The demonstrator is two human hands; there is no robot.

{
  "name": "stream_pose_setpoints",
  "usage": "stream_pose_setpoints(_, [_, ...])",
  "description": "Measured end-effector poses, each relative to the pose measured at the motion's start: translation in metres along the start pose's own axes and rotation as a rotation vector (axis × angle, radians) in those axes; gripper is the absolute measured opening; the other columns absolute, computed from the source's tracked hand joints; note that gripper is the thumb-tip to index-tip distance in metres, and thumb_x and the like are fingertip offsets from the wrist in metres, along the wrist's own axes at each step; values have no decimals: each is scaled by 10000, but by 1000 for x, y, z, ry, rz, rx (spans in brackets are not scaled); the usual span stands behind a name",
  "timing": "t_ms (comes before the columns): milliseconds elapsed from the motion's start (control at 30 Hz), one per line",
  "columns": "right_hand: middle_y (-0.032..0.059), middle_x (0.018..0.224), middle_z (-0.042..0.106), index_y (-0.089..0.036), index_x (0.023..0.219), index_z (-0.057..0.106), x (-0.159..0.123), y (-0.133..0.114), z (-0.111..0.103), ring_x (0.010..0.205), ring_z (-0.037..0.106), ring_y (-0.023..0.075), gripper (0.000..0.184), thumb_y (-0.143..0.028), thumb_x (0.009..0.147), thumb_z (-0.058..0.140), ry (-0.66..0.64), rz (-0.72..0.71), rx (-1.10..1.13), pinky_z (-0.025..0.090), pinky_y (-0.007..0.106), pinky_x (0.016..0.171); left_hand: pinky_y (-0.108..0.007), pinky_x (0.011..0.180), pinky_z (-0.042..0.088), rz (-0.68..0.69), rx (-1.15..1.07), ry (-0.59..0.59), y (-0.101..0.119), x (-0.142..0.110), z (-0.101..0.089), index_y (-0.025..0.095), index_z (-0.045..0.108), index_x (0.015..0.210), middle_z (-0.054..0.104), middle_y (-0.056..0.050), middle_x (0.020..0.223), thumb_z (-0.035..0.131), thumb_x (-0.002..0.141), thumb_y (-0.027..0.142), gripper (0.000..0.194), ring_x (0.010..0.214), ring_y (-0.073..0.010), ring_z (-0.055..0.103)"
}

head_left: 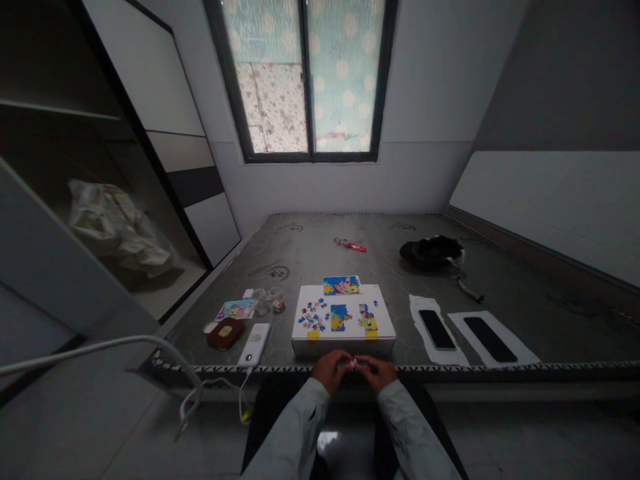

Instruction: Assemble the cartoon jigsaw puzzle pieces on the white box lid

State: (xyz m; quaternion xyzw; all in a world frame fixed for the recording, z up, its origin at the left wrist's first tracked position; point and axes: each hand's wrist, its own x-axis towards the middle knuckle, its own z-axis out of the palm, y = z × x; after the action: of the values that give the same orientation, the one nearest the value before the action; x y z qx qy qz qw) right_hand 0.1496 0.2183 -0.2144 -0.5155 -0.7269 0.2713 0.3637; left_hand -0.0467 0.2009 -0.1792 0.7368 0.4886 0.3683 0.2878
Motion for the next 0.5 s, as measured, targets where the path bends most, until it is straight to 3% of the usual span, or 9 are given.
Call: stream_pose_setpoints(500, [3,594,660,-244,997,775,-1,0,3,547,609,138,368,-507,838,573,19,-1,-61,475,247,591,-267,802,503,-17,18,4,0,0,0,199,684,955,714,-29,923,622,869,321,162,832,-158,652])
